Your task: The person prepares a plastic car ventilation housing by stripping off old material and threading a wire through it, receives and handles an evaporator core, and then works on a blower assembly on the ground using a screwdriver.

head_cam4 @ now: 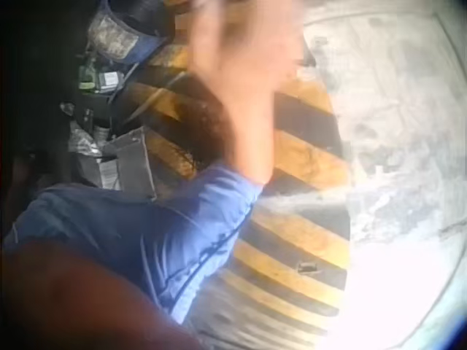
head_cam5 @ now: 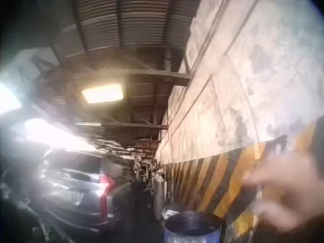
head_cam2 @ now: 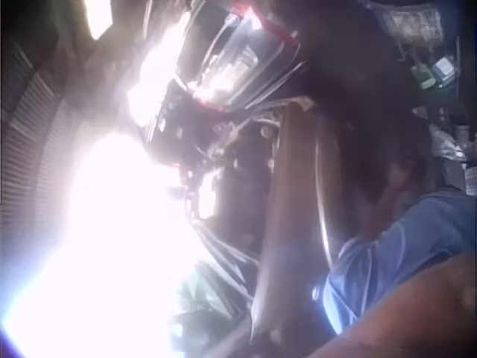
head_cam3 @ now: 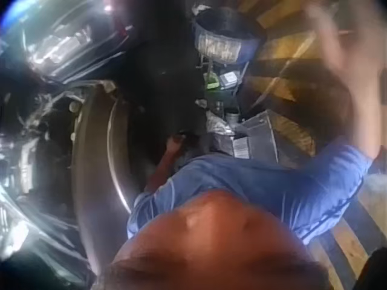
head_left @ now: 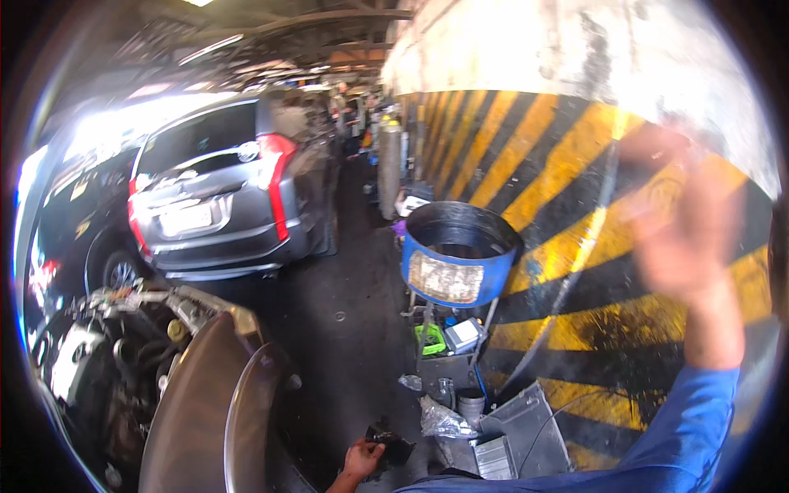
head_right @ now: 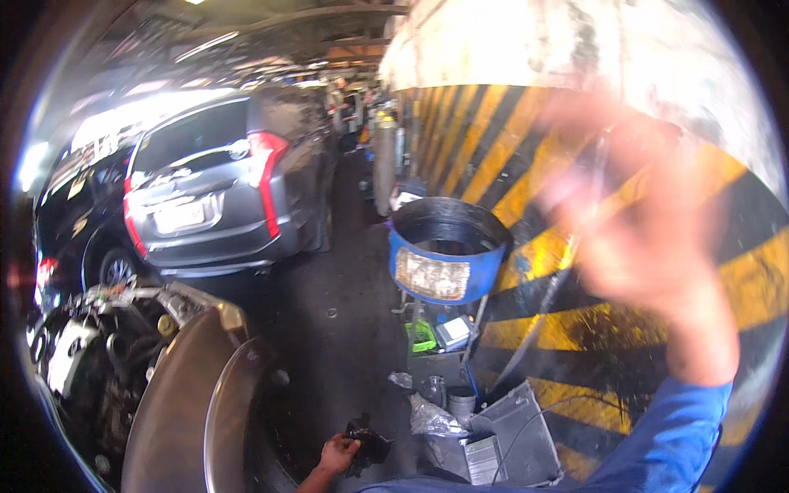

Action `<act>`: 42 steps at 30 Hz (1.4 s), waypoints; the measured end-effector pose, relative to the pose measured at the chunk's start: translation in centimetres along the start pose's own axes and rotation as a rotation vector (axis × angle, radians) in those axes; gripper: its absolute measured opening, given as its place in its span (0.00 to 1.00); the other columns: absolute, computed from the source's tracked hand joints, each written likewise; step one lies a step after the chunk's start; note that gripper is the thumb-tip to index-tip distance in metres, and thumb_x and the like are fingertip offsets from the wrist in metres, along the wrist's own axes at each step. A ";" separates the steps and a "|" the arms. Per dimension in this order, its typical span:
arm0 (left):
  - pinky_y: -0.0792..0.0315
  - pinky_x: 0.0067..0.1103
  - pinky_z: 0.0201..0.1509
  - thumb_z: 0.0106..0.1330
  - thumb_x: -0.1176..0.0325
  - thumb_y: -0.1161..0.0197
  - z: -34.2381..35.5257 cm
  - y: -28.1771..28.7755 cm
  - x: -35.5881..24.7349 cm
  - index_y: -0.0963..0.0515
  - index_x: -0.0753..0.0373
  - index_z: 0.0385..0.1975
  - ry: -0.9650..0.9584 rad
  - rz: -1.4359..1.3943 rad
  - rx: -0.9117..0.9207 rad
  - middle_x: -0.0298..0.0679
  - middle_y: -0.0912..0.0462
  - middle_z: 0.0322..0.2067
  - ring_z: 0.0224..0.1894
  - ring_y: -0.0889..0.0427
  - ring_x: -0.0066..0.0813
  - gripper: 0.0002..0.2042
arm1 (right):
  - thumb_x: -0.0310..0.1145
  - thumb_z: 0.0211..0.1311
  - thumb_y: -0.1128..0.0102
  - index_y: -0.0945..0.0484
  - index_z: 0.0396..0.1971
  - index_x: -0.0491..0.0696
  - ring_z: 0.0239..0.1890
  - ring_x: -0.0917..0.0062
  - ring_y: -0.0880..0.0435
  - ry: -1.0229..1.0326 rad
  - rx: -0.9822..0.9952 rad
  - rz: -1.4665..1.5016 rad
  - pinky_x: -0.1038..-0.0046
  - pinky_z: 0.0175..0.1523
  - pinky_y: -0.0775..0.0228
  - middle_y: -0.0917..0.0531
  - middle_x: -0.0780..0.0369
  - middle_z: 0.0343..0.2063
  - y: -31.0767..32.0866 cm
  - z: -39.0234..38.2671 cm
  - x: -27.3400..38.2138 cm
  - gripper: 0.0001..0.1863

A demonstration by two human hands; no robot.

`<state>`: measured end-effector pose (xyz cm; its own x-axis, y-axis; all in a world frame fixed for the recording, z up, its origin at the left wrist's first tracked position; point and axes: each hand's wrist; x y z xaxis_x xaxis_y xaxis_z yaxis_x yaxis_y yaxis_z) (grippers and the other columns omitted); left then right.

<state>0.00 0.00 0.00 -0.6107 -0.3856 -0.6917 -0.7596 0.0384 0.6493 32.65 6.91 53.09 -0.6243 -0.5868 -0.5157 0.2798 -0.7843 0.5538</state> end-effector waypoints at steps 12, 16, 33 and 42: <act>0.29 0.30 0.49 0.67 0.45 0.44 -0.9 6.7 -8.7 0.15 0.63 0.39 -0.337 -0.587 -0.359 0.45 0.20 0.34 0.42 0.22 0.38 0.24 | 0.55 0.57 0.40 0.21 0.49 0.50 0.41 0.54 0.16 -0.210 1.381 0.904 0.57 0.49 0.25 0.15 0.52 0.38 -26.3 -27.9 12.7 0.27; 0.30 0.30 0.52 0.68 0.57 0.42 1.0 8.4 -12.4 0.16 0.65 0.41 -0.406 -0.626 -0.405 0.42 0.19 0.38 0.45 0.23 0.37 0.17 | 0.46 0.56 0.38 0.19 0.46 0.54 0.41 0.53 0.17 -0.460 1.274 0.942 0.57 0.46 0.25 0.15 0.52 0.34 -28.2 -21.3 12.3 0.20; 0.33 0.34 0.50 0.63 0.58 0.37 4.3 13.7 -19.4 0.16 0.64 0.34 -0.568 -0.353 -0.533 0.43 0.20 0.37 0.44 0.23 0.42 0.14 | 0.37 0.52 0.32 0.37 0.64 0.47 0.37 0.50 0.15 0.013 0.909 1.297 0.58 0.41 0.23 0.16 0.46 0.33 -38.3 -1.1 12.9 0.39; 0.34 0.37 0.62 0.59 0.58 0.33 -10.0 34.7 -24.2 0.19 0.63 0.41 -0.341 0.497 -1.019 0.50 0.26 0.51 0.56 0.28 0.46 0.17 | 0.32 0.57 0.39 0.25 0.36 0.40 0.29 0.66 0.16 -0.256 0.835 1.602 0.67 0.36 0.28 0.16 0.54 0.26 -44.9 0.7 16.8 0.12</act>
<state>-9.33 1.41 42.38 -0.9340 -0.2642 -0.2407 0.0127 -0.6975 0.7165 9.10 32.39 20.03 -0.2567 -0.4812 0.8381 0.3069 0.7817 0.5429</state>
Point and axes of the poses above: each hand's wrist, its own z-axis towards the middle knuckle, its own y-axis out of the back of the hand, x = y × z
